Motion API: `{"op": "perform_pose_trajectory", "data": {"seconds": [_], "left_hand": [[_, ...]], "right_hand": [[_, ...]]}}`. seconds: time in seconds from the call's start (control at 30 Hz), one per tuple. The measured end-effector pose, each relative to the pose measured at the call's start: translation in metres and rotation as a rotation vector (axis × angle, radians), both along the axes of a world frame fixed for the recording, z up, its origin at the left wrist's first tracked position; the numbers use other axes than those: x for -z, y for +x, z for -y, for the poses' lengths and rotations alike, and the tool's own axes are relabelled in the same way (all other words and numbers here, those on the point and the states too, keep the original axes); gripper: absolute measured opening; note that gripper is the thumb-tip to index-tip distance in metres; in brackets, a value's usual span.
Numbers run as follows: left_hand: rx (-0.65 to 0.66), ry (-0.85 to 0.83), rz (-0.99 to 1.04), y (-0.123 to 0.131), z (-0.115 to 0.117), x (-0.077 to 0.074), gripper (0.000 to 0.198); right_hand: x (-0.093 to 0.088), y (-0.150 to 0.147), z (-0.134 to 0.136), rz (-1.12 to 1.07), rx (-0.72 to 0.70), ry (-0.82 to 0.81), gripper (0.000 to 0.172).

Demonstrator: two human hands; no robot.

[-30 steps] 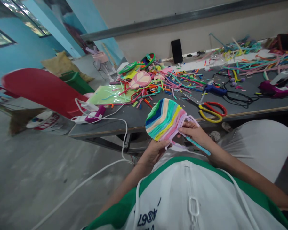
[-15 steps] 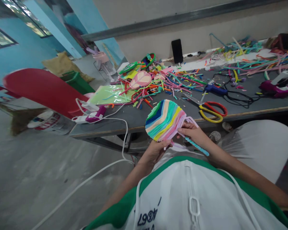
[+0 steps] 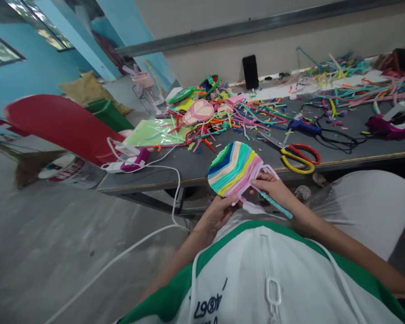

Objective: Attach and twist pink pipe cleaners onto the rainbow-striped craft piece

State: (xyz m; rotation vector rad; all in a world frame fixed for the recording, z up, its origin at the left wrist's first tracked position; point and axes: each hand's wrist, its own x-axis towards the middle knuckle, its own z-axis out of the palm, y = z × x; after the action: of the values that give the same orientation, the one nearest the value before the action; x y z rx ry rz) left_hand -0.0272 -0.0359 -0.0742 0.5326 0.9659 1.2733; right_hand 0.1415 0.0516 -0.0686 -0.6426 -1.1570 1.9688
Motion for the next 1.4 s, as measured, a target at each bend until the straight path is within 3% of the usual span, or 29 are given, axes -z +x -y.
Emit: {"op": "perform_pose_trajectory", "data": {"seconds": [0.6, 0.97, 1.13, 1.4], "left_hand": [[-0.009, 0.029, -0.049, -0.005, -0.01, 0.018, 0.02], [-0.044, 0.013, 0.063, -0.002, -0.012, 0.013, 0.023], [-0.066, 0.043, 0.048, -0.007, -0.016, 0.016, 0.018], [-0.09, 0.045, 0.016, -0.011, -0.022, 0.014, 0.023]], "right_hand": [[0.002, -0.005, -0.002, 0.007, 0.046, -0.073, 0.022], [0.012, -0.007, -0.006, -0.008, 0.07, -0.153, 0.023], [0.009, -0.006, -0.004, -0.009, 0.028, -0.25, 0.024], [0.006, -0.005, -0.001, -0.014, -0.019, -0.271, 0.025]]}}
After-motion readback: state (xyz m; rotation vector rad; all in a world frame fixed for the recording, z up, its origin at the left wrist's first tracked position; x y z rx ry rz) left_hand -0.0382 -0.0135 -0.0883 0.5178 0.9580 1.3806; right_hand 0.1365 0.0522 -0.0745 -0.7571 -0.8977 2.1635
